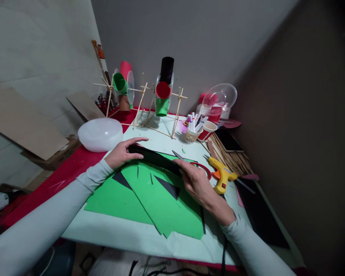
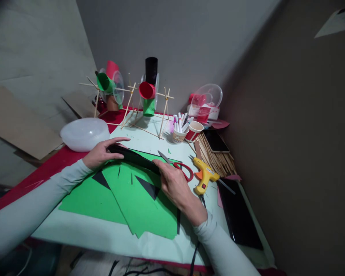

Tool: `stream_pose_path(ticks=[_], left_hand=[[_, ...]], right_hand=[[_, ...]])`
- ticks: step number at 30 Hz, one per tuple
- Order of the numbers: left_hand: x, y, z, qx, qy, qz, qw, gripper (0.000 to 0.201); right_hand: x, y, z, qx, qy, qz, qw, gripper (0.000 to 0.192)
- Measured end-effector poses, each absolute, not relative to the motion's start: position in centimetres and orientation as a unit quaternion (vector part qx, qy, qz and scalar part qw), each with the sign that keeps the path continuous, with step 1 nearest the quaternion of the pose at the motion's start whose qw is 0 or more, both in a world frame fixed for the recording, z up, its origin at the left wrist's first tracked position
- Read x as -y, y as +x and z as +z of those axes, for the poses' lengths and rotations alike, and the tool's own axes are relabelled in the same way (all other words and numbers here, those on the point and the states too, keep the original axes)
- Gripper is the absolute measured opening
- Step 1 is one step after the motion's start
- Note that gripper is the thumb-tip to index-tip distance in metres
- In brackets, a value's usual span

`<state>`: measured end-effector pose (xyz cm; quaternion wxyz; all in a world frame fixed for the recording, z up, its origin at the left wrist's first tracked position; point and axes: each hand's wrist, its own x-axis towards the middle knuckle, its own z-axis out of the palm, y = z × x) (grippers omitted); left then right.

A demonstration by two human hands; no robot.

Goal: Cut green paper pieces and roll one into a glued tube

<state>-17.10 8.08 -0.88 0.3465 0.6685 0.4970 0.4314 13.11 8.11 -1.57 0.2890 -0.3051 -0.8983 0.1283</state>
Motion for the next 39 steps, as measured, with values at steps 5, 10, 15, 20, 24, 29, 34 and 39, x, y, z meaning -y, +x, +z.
stream_pose_path(ticks=[5,10,15,20,24,29,34,39], left_hand=[[-8.3,-17.0,-1.2,-0.487,0.656,0.394,0.421,0.057],[-8.5,-15.8,-1.5,-0.499,0.622,0.412,0.442,0.03],[-9.0,-15.9,-2.2,-0.528,0.526,0.513,0.426,0.021],[-9.6,-16.6,-3.2,-0.53,0.406,0.601,0.439,0.024],[-9.7,-16.8,-3.6,-0.521,0.357,0.62,0.466,0.024],[-9.0,-16.2,-3.2,-0.494,0.346,0.599,0.527,0.023],[-8.2,-15.1,-2.5,-0.46,0.351,0.574,0.579,0.021],[-8.2,-14.7,-2.7,-0.449,0.35,0.579,0.584,0.023]], right_hand=[[-8.1,12.9,-1.3,0.888,-0.302,0.131,0.321,0.042],[-8.3,12.4,-1.2,0.874,-0.299,0.124,0.362,0.037],[-7.6,12.5,0.2,0.831,-0.323,0.052,0.45,0.031],[-5.2,10.4,1.0,0.898,-0.238,-0.042,0.368,0.033],[-4.9,7.7,0.4,0.98,-0.152,-0.043,0.119,0.027],[-6.5,6.2,-0.1,0.991,-0.093,-0.075,0.062,0.016],[-7.3,5.2,-0.3,0.99,-0.083,-0.103,0.052,0.025],[-7.7,4.9,-0.2,0.984,-0.128,-0.1,0.071,0.021]])
